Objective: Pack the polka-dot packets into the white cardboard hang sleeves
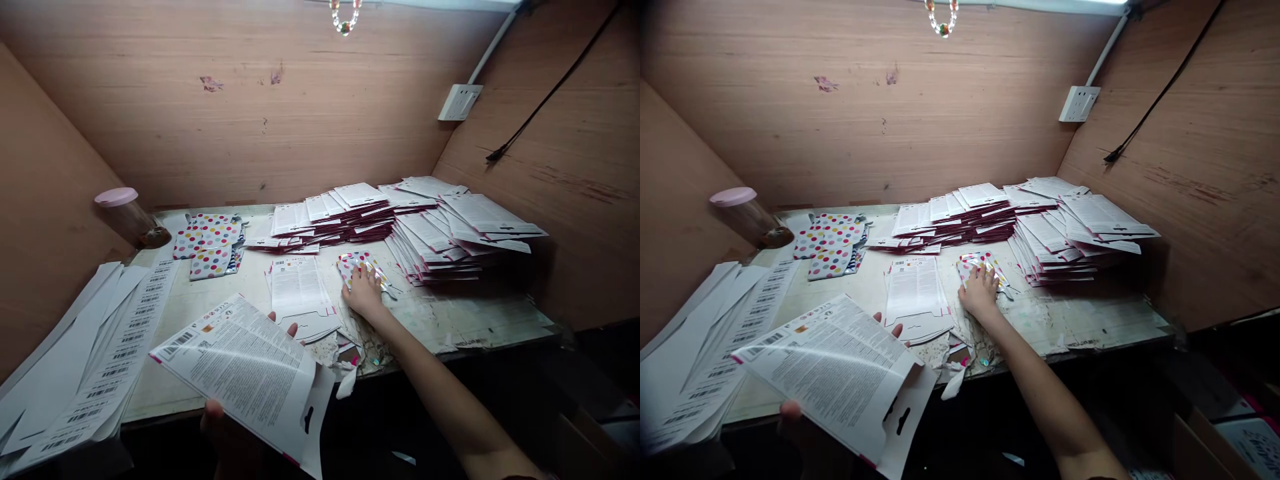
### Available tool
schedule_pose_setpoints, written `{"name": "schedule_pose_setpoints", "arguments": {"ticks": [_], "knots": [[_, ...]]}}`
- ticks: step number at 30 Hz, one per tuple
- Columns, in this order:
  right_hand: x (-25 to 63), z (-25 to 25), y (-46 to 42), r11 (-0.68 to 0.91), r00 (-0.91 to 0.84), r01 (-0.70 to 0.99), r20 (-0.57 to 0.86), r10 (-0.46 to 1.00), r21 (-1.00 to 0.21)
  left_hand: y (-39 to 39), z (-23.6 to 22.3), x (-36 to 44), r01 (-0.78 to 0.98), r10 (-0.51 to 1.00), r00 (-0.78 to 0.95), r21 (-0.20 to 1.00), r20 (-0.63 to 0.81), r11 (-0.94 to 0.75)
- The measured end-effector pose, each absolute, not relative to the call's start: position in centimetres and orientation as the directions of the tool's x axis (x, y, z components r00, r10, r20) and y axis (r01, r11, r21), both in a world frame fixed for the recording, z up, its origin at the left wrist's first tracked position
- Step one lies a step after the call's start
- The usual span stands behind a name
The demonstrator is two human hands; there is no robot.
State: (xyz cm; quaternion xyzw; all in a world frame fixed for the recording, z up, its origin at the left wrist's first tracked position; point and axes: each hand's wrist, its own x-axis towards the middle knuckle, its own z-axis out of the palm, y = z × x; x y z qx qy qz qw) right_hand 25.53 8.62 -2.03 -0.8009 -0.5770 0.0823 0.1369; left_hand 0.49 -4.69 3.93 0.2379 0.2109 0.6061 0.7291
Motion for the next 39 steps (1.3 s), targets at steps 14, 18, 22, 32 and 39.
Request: {"name": "schedule_pose_setpoints", "arguments": {"ticks": [14, 18, 22, 32, 39], "knots": [[26.9, 6.6, -9.6, 0.763, -0.532, 0.491, 0.549, 0.644, -0.420, -2.0, 3.4, 1.5, -0.826, 0.987, 0.135, 0.540, -0.089, 0.162], [24.3, 5.9, -10.9, 0.724, -0.574, 0.661, 0.489, 0.657, -0.197, -2.3, 2.7, 2.4, -0.829, 0.986, 0.158, 0.537, -0.049, 0.160], [20.7, 3.9, -10.4, 0.669, -0.495, 0.695, 0.500, 0.710, -0.263, -3.4, 2.3, 3.8, -0.795, 0.959, 0.273, 0.545, -0.071, 0.267], [18.5, 2.1, -11.9, 0.571, -0.426, 0.570, 0.381, 0.820, -0.591, -4.7, 2.8, 4.4, -0.811, 0.947, 0.287, 0.488, -0.147, 0.321], [17.3, 3.5, -10.9, 0.355, -0.541, 0.566, -0.011, 0.841, -0.744, -5.0, 1.6, 4.0, -0.713, 0.811, 0.550, 0.393, -0.201, 0.581]]}}
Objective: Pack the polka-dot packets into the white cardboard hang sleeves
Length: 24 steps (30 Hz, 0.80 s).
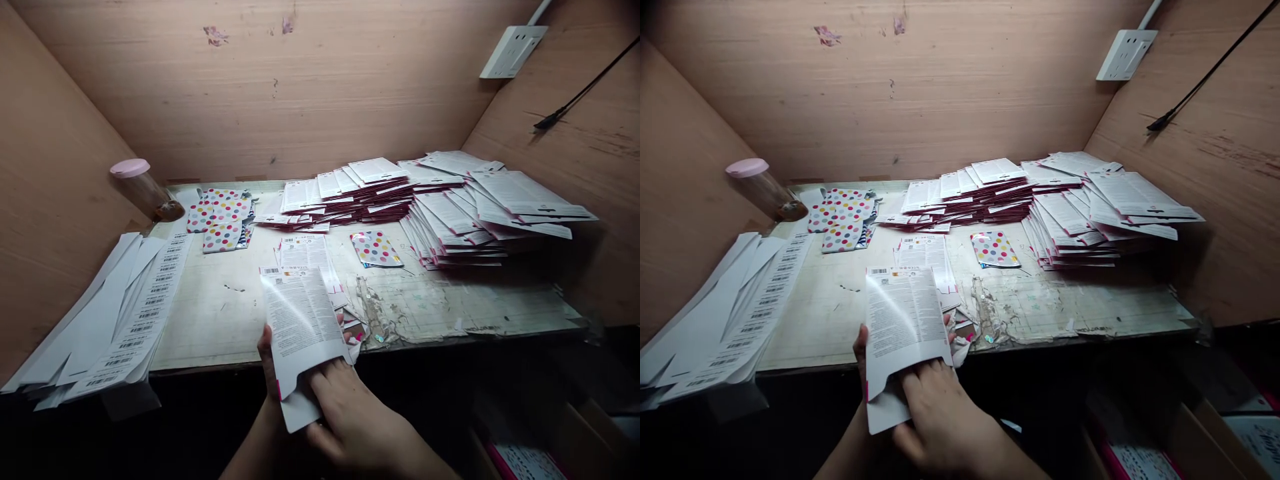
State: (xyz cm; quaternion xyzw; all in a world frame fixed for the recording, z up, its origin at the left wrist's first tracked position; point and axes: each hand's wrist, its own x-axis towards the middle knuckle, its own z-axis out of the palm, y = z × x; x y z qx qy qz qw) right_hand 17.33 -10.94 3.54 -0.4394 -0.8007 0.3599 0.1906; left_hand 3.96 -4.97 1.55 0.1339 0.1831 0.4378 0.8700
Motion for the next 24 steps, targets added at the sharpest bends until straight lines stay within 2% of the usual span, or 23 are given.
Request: {"name": "schedule_pose_setpoints", "arguments": {"ticks": [4, 9, 10, 12, 14, 16, 18, 20, 21, 22, 24], "knots": [[17.5, 2.7, -11.2, 0.398, -0.549, 0.516, 0.064, 0.834, -0.759, -5.5, 1.8, 3.6, -0.715, 0.819, 0.532, 0.406, -0.214, 0.570], [16.8, 1.4, -10.3, 0.326, -0.445, 0.537, 0.068, 0.893, -0.778, -6.2, 0.9, 5.4, -0.721, 0.827, 0.486, 0.405, -0.281, 0.562], [17.0, 1.7, -10.6, 0.347, -0.449, 0.543, 0.085, 0.890, -0.765, -5.8, 0.7, 5.2, -0.707, 0.831, 0.447, 0.439, -0.331, 0.555], [18.1, 2.4, -11.4, 0.417, -0.466, 0.520, 0.161, 0.870, -0.746, -4.5, 0.1, 4.5, -0.631, 0.852, 0.296, 0.581, -0.431, 0.513], [19.7, 2.7, -11.6, 0.420, -0.368, 0.511, 0.251, 0.895, -0.750, -3.2, -0.5, 3.5, -0.466, 0.896, 0.135, 0.770, -0.424, 0.435], [21.2, 2.1, -10.7, 0.363, -0.181, 0.537, 0.317, 0.931, -0.761, -2.5, -1.3, 3.0, -0.222, 0.956, 0.044, 0.930, -0.291, 0.293], [22.0, 0.4, -8.9, 0.337, -0.079, 0.562, 0.356, 0.931, -0.756, -2.8, -2.1, 2.9, 0.088, 0.994, -0.074, 0.992, -0.081, 0.087], [22.2, -1.7, -7.0, 0.355, -0.107, 0.567, 0.361, 0.926, -0.743, -3.7, -2.8, 2.7, 0.419, 0.970, -0.160, 0.902, 0.183, -0.101], [22.0, -2.7, -6.3, 0.354, -0.118, 0.571, 0.353, 0.928, -0.741, -4.2, -3.2, 2.4, 0.538, 0.948, -0.119, 0.822, 0.296, -0.189], [21.9, -3.5, -5.8, 0.347, -0.114, 0.580, 0.349, 0.930, -0.737, -4.8, -3.6, 2.0, 0.608, 0.930, -0.018, 0.742, 0.367, -0.281], [21.5, -4.7, -5.3, 0.323, -0.069, 0.600, 0.354, 0.933, -0.732, -5.9, -4.4, 0.8, 0.617, 0.878, 0.250, 0.632, 0.407, -0.469]]}}
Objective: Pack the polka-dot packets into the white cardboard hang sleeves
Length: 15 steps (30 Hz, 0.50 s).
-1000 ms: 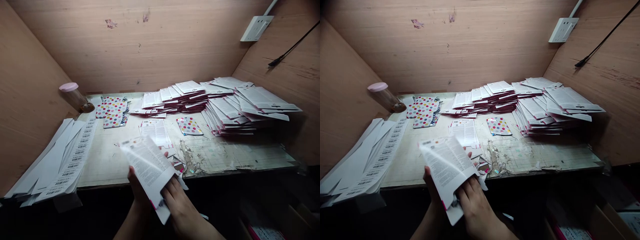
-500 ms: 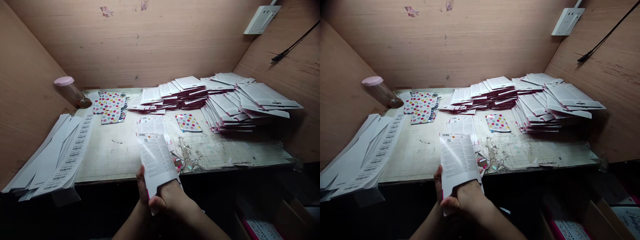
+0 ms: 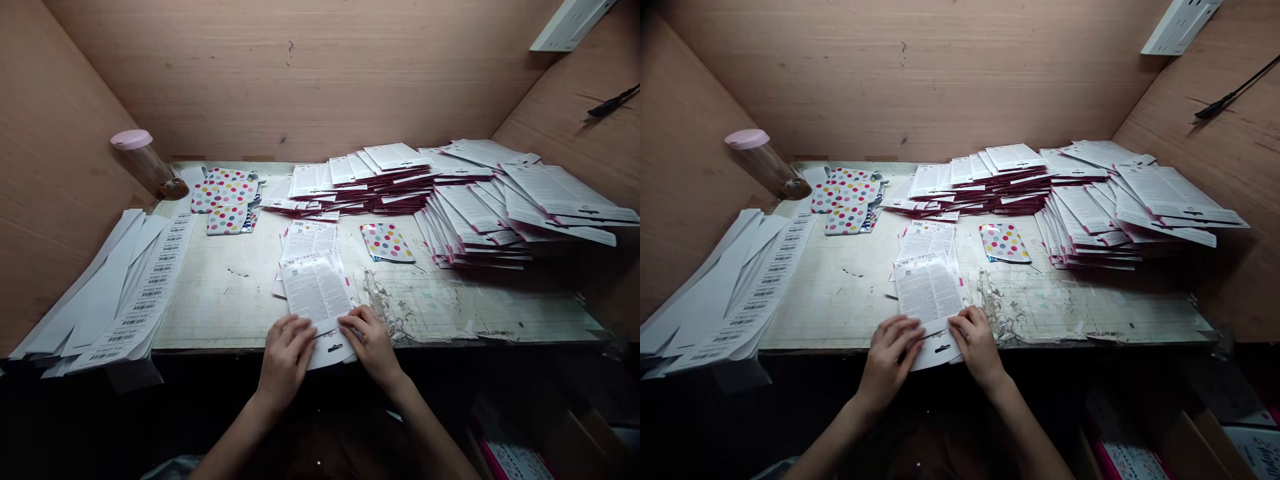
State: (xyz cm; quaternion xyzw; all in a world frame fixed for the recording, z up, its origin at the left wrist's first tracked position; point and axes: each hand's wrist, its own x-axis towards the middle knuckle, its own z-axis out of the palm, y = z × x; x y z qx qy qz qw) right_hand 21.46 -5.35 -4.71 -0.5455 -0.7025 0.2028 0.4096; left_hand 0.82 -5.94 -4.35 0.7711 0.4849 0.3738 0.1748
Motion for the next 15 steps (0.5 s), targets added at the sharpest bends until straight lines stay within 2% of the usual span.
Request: {"name": "schedule_pose_setpoints", "arguments": {"ticks": [2, 4, 11, 15], "knots": [[21.2, -5.2, -5.4, 0.310, -0.040, 0.612, 0.363, 0.931, -0.728, -6.7, -5.1, -0.4, 0.572, 0.816, 0.428, 0.582, 0.389, -0.578], [21.1, -5.2, -5.6, 0.306, -0.035, 0.617, 0.362, 0.931, -0.725, -7.1, -5.7, -1.3, 0.564, 0.789, 0.479, 0.554, 0.385, -0.613], [21.0, -5.0, -5.1, 0.294, -0.059, 0.642, 0.337, 0.940, -0.708, -6.9, -7.6, -1.6, 0.560, 0.788, 0.450, 0.554, 0.420, -0.615], [20.8, -5.3, -5.0, 0.320, -0.095, 0.697, 0.359, 0.928, -0.642, -6.8, -7.6, -1.5, 0.561, 0.771, 0.455, 0.528, 0.446, -0.637]]}}
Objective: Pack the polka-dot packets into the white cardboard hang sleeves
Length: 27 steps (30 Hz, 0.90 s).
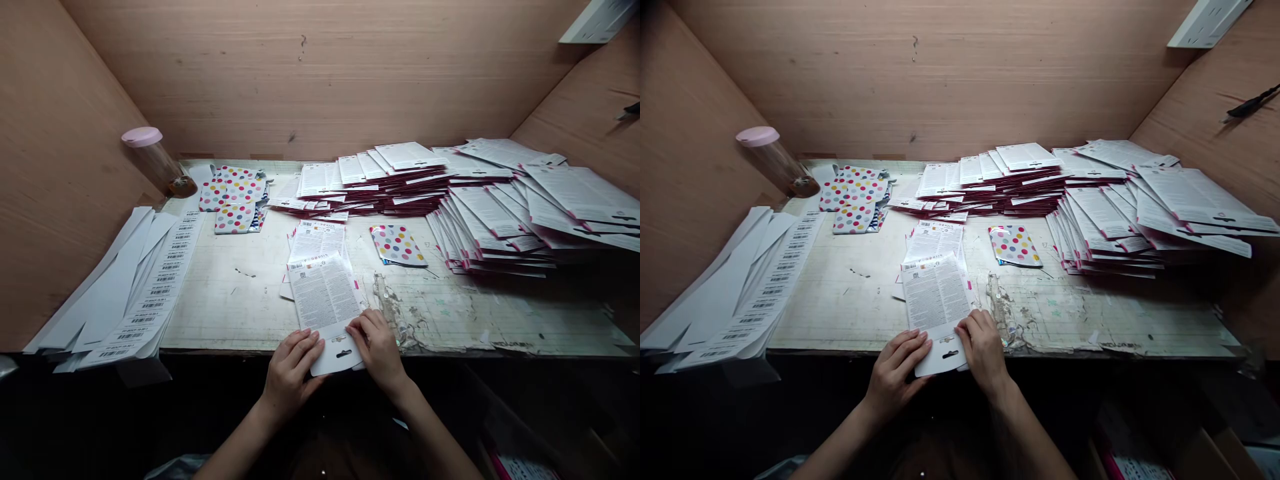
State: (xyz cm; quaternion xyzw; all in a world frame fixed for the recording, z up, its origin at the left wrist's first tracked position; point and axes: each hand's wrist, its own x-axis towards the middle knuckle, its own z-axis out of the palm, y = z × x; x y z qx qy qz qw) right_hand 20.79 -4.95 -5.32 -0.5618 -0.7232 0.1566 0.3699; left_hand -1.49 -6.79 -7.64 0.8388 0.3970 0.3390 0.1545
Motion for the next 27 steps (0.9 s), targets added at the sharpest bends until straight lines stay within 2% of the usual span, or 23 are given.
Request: {"name": "schedule_pose_setpoints", "arguments": {"ticks": [4, 10, 16, 20, 27], "knots": [[20.8, -5.7, -4.9, 0.337, -0.134, 0.745, 0.366, 0.921, -0.575, -6.8, -7.4, -1.4, 0.574, 0.746, 0.451, 0.481, 0.489, -0.662], [21.1, -5.9, -5.0, 0.362, -0.121, 0.675, 0.388, 0.914, -0.643, -6.9, -7.5, -1.4, 0.567, 0.753, 0.459, 0.497, 0.471, -0.657], [21.1, -6.1, -4.6, 0.389, -0.193, 0.767, 0.396, 0.898, -0.510, -6.8, -7.0, -1.2, 0.592, 0.708, 0.468, 0.408, 0.528, -0.695], [21.2, -6.6, -4.1, 0.425, -0.235, 0.777, 0.413, 0.880, -0.464, -6.7, -6.8, -1.1, 0.615, 0.680, 0.493, 0.335, 0.542, -0.714], [21.7, -4.3, -7.6, 0.571, -0.424, 0.673, 0.388, 0.818, -0.469, -6.7, -6.8, -1.1, 0.624, 0.682, 0.511, 0.321, 0.523, -0.713]]}}
